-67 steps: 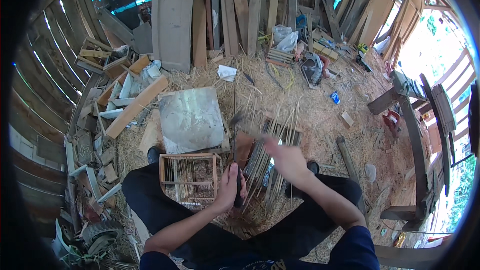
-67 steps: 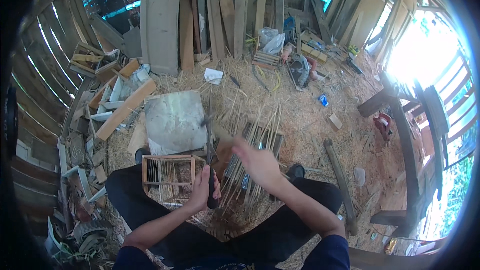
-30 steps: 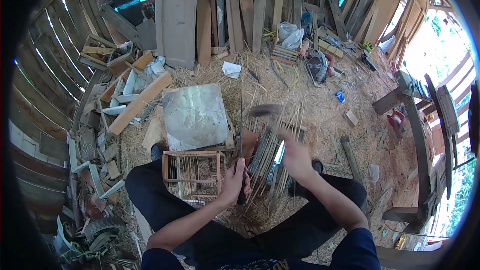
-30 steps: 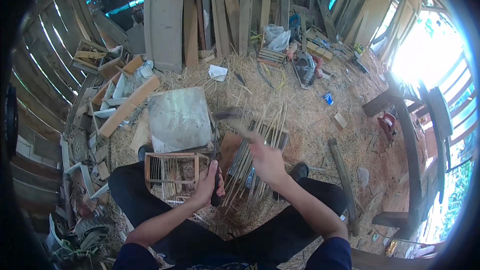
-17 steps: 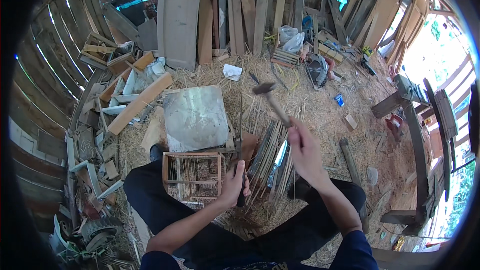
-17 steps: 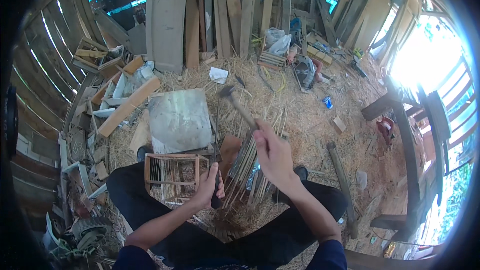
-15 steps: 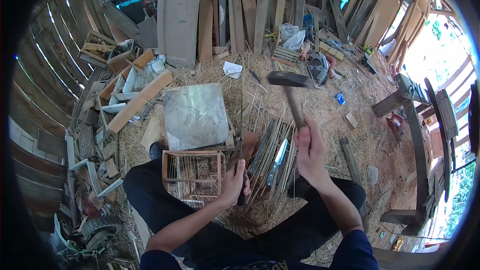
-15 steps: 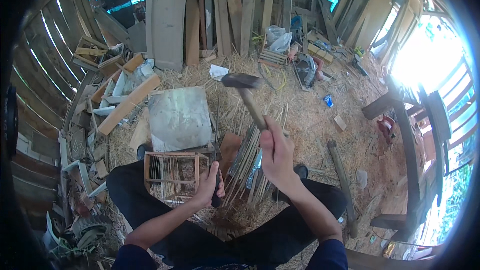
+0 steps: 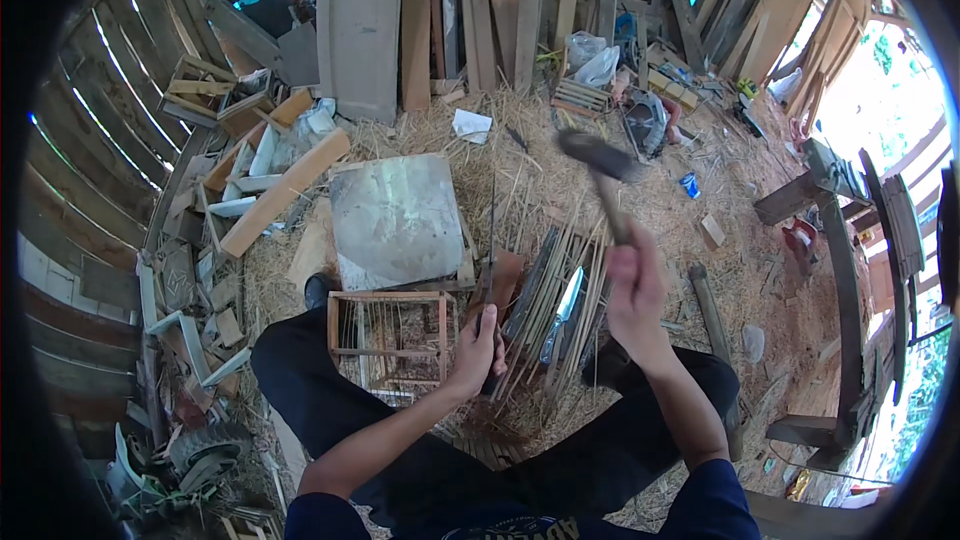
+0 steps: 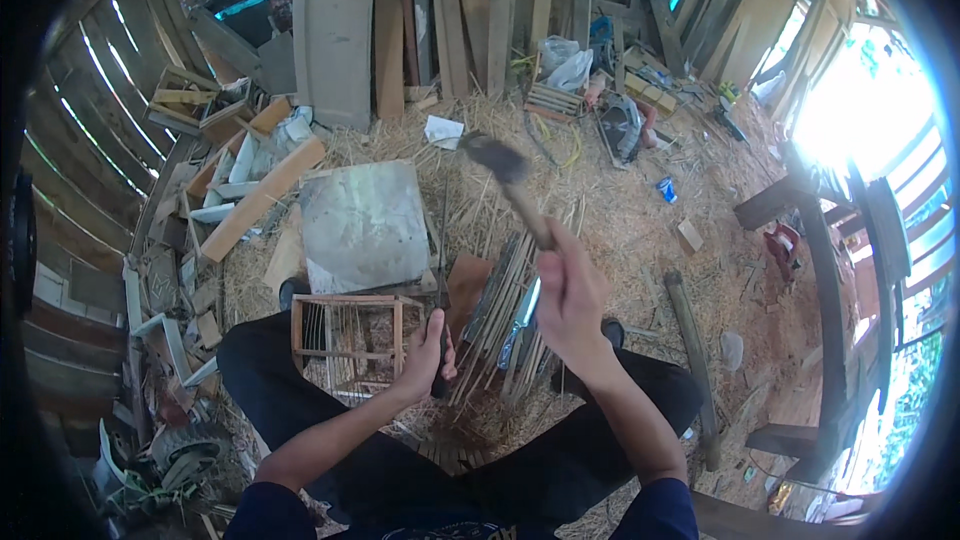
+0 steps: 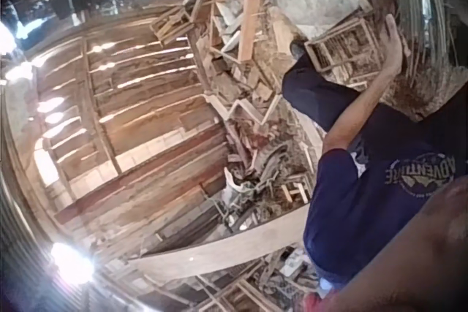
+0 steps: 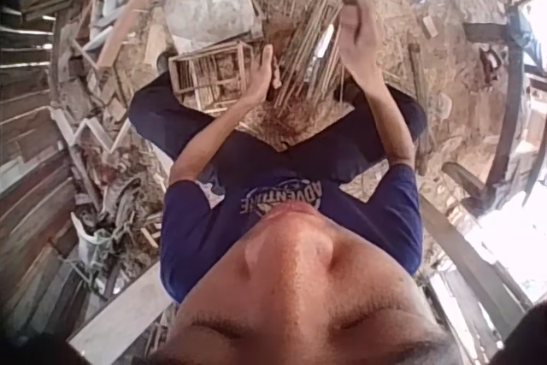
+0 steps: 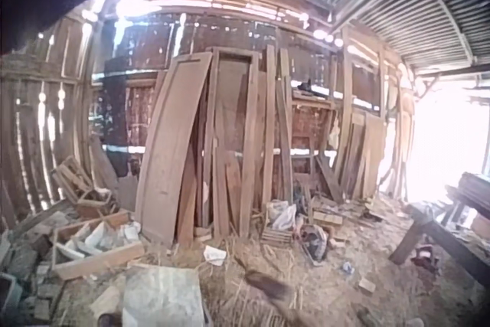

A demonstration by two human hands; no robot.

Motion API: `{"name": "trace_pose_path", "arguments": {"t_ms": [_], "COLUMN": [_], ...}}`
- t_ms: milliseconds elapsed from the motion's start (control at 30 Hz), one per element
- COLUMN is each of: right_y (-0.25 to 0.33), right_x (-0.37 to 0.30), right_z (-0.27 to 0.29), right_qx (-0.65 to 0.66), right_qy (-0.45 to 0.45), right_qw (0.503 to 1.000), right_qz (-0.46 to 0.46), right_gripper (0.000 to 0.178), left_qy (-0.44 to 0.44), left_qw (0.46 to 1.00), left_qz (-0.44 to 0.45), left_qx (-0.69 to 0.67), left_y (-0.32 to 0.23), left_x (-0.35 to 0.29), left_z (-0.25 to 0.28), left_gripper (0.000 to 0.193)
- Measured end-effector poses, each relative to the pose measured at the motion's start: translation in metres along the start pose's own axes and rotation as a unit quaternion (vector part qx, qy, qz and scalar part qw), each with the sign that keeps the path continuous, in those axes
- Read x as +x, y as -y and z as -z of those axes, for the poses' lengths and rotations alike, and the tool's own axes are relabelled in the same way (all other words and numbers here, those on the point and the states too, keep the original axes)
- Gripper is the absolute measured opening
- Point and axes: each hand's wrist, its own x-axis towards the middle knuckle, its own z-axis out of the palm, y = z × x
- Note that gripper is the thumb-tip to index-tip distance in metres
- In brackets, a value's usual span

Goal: The person constructs a wooden birdcage-like structure by hand, using a hammer to drive small nails and a machete-like blade to shave or trim wooden slats.

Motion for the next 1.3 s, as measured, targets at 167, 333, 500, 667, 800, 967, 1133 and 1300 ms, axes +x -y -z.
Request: {"name": "trace_pose_path", "arguments": {"t_ms": [167,333,500,667,800,967,1133,1300], "right_y": [-0.067,-0.05,-0.008,-0.08,-0.073,-0.021,-0.091,-0.078], "right_x": [-0.049,-0.031,0.004,-0.05,-0.039,-0.012,-0.048,-0.05], "right_z": [-0.041,-0.038,-0.003,-0.042,-0.05,-0.023,-0.038,-0.059], "right_qx": [-0.067,-0.091,-0.019,0.386,-0.141,-0.023,0.021,-0.074], "right_qy": [0.226,0.267,0.089,-0.023,0.329,0.297,0.026,0.329], "right_qw": [0.971,0.954,0.995,0.92,0.93,0.95,0.994,0.937], "right_qz": [-0.047,-0.096,-0.031,-0.069,-0.079,-0.093,0.101,-0.094], "right_gripper": [0.03,0.036,0.03,0.024,0.031,0.037,0.021,0.023], "left_qy": [0.013,0.015,0.036,0.027,0.02,0.046,0.052,0.017], "left_qw": [0.999,0.998,0.999,1.0,0.999,0.998,0.998,0.996], "left_qz": [0.01,-0.001,0.0,0.01,0.041,0.026,0.038,0.073], "left_qx": [0.036,0.06,0.023,0.002,-0.003,-0.017,-0.019,-0.049], "left_y": [0.003,0.013,0.014,0.015,0.011,0.024,0.019,0.017], "left_x": [0.006,0.0,-0.001,0.004,0.008,0.008,0.01,0.01], "left_z": [0.0,-0.003,0.004,0.007,0.012,0.018,0.009,0.017], "left_gripper": [0.05,0.049,0.048,0.05,0.055,0.055,0.054,0.055]}}
